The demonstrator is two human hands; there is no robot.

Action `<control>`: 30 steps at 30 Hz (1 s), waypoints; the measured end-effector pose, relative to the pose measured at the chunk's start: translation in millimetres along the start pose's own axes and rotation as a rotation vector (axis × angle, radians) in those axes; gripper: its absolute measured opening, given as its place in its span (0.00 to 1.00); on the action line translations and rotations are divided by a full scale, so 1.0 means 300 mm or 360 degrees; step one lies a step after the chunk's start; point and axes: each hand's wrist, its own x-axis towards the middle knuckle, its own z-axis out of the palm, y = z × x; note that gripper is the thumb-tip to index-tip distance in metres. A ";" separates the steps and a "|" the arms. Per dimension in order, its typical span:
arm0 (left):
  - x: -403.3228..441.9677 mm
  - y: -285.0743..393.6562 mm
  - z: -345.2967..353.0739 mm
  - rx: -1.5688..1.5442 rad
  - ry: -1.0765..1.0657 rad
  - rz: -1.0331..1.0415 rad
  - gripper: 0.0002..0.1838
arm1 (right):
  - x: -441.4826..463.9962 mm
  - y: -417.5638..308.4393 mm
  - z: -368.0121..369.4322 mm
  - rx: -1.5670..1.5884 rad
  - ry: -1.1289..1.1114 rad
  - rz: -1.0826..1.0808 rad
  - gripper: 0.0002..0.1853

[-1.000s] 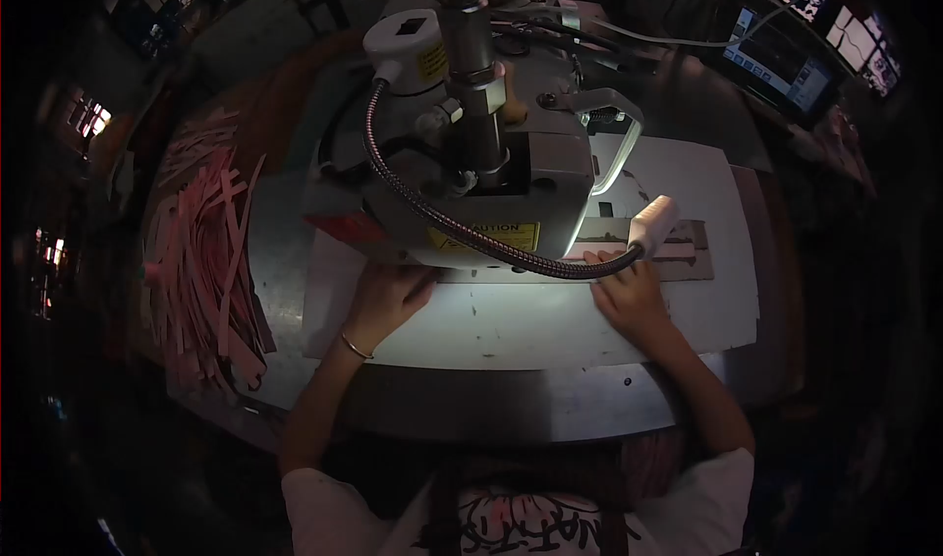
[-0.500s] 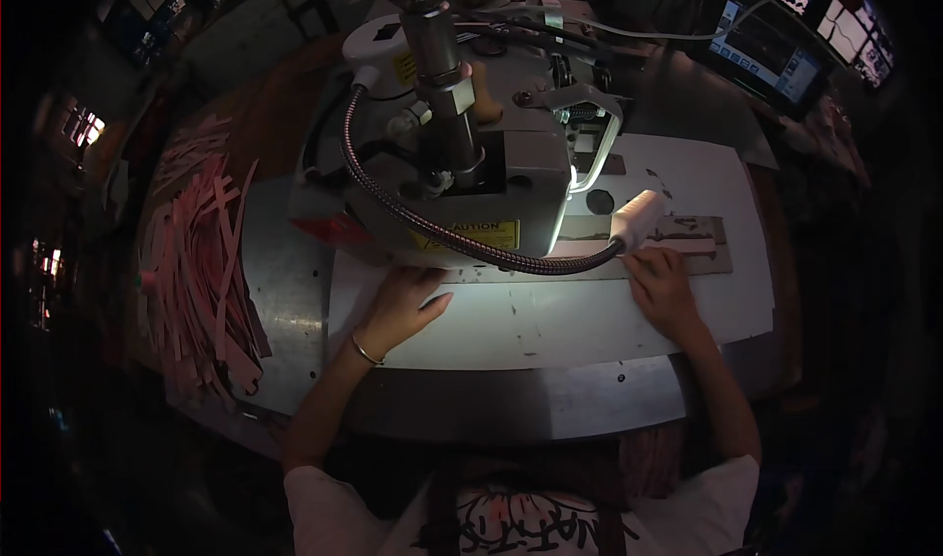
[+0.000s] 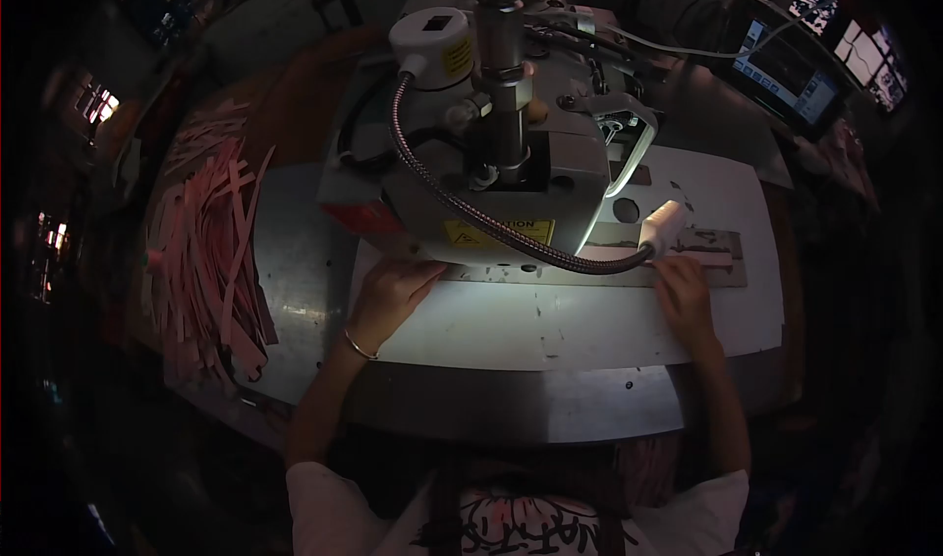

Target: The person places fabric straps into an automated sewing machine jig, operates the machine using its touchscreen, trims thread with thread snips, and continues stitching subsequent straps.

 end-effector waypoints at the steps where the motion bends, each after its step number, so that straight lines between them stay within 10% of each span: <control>1: 0.005 -0.001 0.013 0.0080 -0.0026 0.0021 0.16 | 0.003 -0.025 0.007 -0.0003 0.0043 -0.0027 0.21; 24: -0.026 0.242 -0.030 0.0132 0.0524 0.0608 0.10 | 0.053 0.017 0.060 -0.0072 -0.0061 -0.0147 0.14; 30: -0.080 0.051 -0.117 -0.0030 0.0379 -0.0053 0.04 | -0.033 0.110 -0.007 -0.0292 -0.0005 -0.0378 0.10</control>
